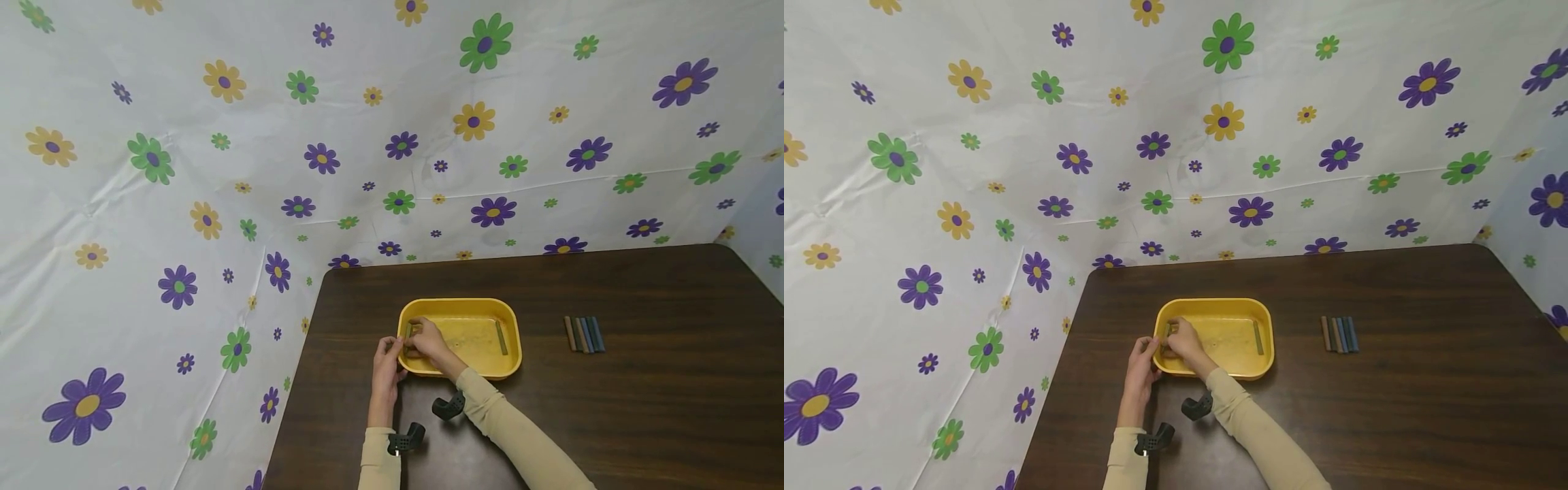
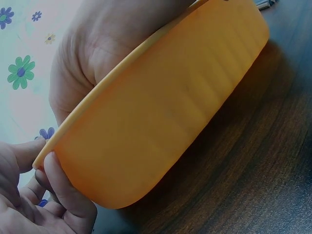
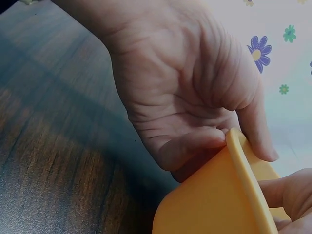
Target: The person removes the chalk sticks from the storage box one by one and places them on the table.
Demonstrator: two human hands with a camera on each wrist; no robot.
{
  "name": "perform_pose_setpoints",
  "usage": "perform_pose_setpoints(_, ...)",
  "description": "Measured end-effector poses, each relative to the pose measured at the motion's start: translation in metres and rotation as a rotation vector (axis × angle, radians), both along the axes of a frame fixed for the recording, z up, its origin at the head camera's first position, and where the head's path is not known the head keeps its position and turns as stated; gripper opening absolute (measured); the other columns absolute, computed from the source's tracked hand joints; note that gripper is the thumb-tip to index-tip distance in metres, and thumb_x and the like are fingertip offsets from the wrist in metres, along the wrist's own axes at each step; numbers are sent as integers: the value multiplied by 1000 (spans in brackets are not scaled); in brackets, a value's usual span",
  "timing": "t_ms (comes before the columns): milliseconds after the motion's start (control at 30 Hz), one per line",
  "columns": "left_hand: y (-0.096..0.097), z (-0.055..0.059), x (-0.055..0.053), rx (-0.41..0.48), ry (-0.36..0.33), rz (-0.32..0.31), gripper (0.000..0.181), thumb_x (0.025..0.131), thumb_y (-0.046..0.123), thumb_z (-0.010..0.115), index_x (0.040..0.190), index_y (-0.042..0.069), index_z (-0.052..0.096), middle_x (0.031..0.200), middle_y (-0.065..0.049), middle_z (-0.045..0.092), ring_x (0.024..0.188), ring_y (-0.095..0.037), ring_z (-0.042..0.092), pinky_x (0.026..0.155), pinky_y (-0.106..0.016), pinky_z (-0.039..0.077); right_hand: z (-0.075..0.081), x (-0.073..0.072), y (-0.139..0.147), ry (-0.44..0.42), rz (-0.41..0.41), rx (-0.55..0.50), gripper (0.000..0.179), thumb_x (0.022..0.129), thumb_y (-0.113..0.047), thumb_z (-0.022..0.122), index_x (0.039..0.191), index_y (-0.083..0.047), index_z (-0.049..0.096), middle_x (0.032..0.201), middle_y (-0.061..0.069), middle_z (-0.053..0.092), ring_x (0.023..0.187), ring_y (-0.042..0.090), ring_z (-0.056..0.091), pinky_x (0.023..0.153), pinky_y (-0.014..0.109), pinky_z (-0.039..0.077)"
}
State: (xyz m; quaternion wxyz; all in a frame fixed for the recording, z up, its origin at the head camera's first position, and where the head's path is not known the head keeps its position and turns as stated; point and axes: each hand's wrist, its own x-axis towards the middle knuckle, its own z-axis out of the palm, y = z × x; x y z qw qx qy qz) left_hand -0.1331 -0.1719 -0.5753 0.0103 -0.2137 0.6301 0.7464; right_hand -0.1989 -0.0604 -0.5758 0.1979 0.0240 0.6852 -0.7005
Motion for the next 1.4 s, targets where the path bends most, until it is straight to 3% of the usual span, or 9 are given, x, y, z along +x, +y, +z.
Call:
perform_pose_setpoints(200,2,-6,-2,-22,17,7,29,105,36,64,112,10,53,88,-2,57,64,-9,53,54,-22,44,5,0,6,-13,8,-25,58,86,17,67,141,11,48,109,27,66,84,28,69,72,45,61)
perform_pose_setpoints(433,3,-4,-2,-51,26,2,26,104,36,64,110,13,53,89,-2,59,66,-10,54,55,-22,44,11,-7,21,-36,15,-28,56,88,17,64,141,9,49,110,28,65,80,30,70,69,44,61)
perform_pose_setpoints(600,4,-3,-2,-44,16,13,26,104,35,65,110,12,53,85,-1,56,65,-10,53,55,-23,44,17,-12,36,-25,9,-29,57,88,16,64,142,8,50,119,32,62,80,28,69,68,43,61)
perform_pose_setpoints(967,6,3,-1,-40,0,8,26,105,31,64,113,9,53,85,-2,56,64,-10,53,54,-23,44,31,-19,79,30,46,-33,56,94,11,64,148,3,48,124,31,58,99,41,68,85,53,58)
perform_pose_setpoints(1200,3,-1,-4,-45,-8,6,25,105,32,63,111,10,53,81,-1,52,62,-10,49,55,-23,43,40,-22,106,61,57,-36,59,95,10,64,150,5,44,124,31,57,101,40,68,88,55,56)
perform_pose_setpoints(1400,0,4,-6,-52,-52,-18,22,105,30,62,109,11,53,82,-3,51,63,-11,49,54,-24,45,48,-24,129,76,48,-16,61,96,8,65,152,5,41,133,37,54,109,44,66,93,57,54)
